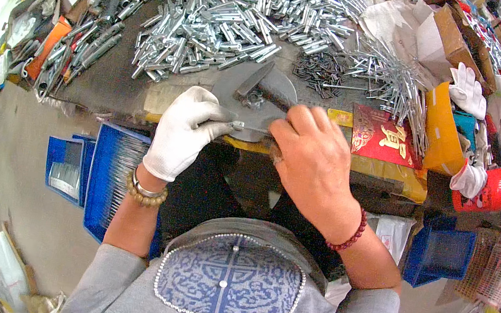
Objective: The person is hammering small metal rods or pins into a circular metal plate as part of an assembly process in a manufacturing facility.
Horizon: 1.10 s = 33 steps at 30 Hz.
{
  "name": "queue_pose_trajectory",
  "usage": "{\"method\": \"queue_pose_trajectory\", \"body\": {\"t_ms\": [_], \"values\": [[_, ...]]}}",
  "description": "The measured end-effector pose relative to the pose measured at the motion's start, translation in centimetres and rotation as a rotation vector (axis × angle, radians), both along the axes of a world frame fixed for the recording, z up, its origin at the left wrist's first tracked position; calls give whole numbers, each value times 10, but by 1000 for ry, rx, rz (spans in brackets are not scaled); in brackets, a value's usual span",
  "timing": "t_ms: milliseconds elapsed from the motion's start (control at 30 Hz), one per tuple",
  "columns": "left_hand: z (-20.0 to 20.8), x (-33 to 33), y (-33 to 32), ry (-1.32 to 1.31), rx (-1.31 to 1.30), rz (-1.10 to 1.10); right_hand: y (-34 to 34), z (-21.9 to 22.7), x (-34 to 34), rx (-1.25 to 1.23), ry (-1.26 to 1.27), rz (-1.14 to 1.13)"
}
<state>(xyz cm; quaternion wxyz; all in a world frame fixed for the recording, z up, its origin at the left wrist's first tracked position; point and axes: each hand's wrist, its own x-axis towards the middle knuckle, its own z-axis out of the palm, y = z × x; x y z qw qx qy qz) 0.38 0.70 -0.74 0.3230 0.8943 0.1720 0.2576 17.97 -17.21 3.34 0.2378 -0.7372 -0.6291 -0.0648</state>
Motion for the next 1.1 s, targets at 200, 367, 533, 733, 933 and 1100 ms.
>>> {"method": "queue_pose_trajectory", "body": {"t_ms": [200, 367, 533, 733, 933, 1100], "values": [[0, -1, -20, -77, 132, 148, -14, -12, -21, -96, 368, -17], [-3, -14, -64, -135, -581, 362, -17, -19, -29, -239, 941, -61], [0, -11, -73, -100, -1000, 334, -22, -22, -47, -222, 1044, -76], [-1, -19, -74, -218, -1122, 328, -19, -30, -68, -197, 943, -61], [-9, -49, -58, -337, -934, 428, -6, -28, -58, -42, 629, 96], [-45, -129, -23, -327, -832, 773, -9, -48, -12, 117, 861, -22]]}}
